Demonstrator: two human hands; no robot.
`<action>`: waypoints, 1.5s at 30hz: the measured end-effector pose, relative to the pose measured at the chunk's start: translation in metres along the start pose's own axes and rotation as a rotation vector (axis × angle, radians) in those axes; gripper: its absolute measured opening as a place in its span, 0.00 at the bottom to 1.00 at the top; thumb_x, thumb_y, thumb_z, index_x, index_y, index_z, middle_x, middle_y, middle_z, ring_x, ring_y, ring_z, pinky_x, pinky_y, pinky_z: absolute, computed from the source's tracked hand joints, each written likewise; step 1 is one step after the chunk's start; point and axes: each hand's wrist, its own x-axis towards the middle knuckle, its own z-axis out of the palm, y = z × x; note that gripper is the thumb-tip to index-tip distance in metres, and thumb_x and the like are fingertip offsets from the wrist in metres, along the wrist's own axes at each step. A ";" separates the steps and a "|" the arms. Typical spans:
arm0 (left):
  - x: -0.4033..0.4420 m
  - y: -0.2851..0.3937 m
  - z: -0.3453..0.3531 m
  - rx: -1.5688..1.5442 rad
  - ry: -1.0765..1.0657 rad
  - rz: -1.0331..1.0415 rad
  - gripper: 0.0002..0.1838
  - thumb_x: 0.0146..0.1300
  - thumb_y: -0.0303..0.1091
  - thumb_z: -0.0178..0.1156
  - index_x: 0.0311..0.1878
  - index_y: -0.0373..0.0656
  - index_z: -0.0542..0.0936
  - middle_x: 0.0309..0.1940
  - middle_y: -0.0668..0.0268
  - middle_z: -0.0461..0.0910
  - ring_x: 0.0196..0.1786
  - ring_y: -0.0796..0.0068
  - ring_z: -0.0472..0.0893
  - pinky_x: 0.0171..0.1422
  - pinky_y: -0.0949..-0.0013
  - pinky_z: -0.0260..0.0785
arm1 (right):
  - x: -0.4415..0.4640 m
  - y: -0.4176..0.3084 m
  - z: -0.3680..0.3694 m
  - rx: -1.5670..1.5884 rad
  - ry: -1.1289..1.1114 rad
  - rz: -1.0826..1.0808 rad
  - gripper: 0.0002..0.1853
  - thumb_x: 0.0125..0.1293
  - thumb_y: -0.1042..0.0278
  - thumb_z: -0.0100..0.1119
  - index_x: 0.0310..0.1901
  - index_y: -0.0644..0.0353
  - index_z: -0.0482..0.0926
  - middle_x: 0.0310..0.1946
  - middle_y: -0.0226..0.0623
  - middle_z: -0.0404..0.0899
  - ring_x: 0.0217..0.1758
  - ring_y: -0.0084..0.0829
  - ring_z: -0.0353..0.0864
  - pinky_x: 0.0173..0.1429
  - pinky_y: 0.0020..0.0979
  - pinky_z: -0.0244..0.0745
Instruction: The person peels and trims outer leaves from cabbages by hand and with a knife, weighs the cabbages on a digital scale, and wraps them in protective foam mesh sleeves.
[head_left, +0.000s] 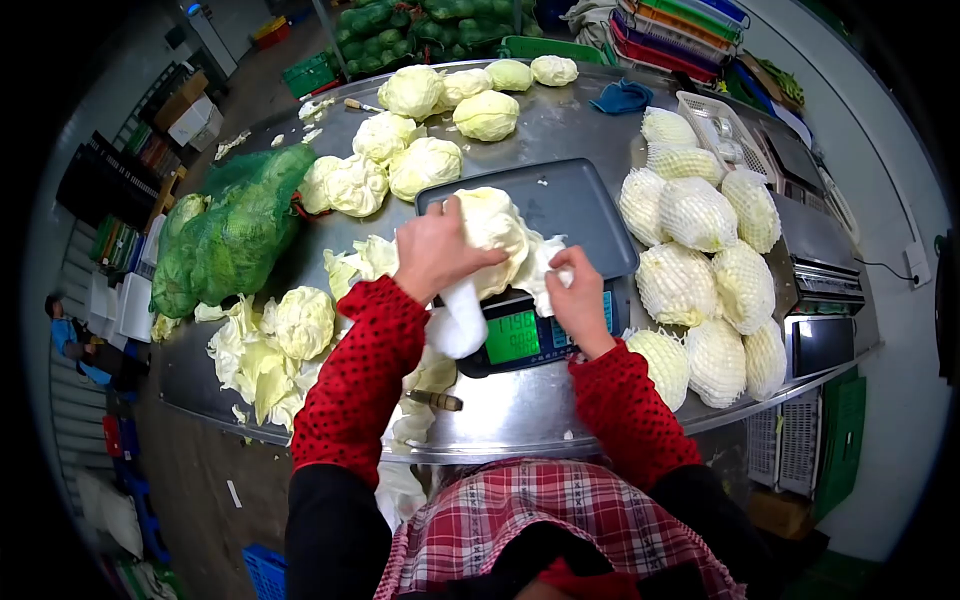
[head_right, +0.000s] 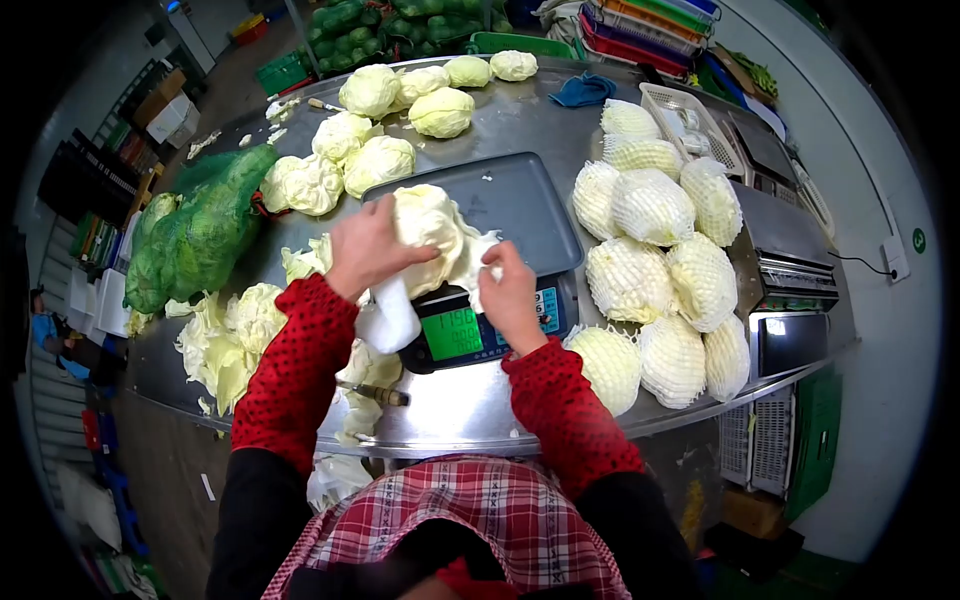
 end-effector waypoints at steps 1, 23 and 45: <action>-0.009 -0.004 -0.002 -0.066 0.048 -0.019 0.49 0.35 0.70 0.70 0.51 0.36 0.76 0.37 0.51 0.81 0.36 0.55 0.84 0.38 0.58 0.76 | 0.005 0.005 -0.008 -0.015 0.011 0.047 0.08 0.55 0.78 0.57 0.38 0.63 0.73 0.33 0.47 0.80 0.41 0.46 0.82 0.47 0.36 0.74; -0.012 -0.006 -0.019 -0.843 0.271 0.058 0.28 0.50 0.44 0.73 0.49 0.34 0.81 0.41 0.55 0.83 0.44 0.67 0.83 0.49 0.67 0.74 | 0.076 -0.033 -0.011 0.315 -0.264 -0.068 0.19 0.65 0.68 0.62 0.56 0.64 0.75 0.45 0.38 0.81 0.43 0.22 0.80 0.47 0.24 0.77; -0.049 0.029 -0.054 -1.766 0.309 -0.062 0.05 0.63 0.29 0.64 0.36 0.37 0.81 0.31 0.67 0.81 0.33 0.84 0.77 0.41 0.78 0.69 | 0.031 -0.122 -0.012 0.556 -0.157 0.045 0.08 0.66 0.68 0.59 0.37 0.65 0.78 0.30 0.31 0.80 0.30 0.17 0.76 0.34 0.22 0.71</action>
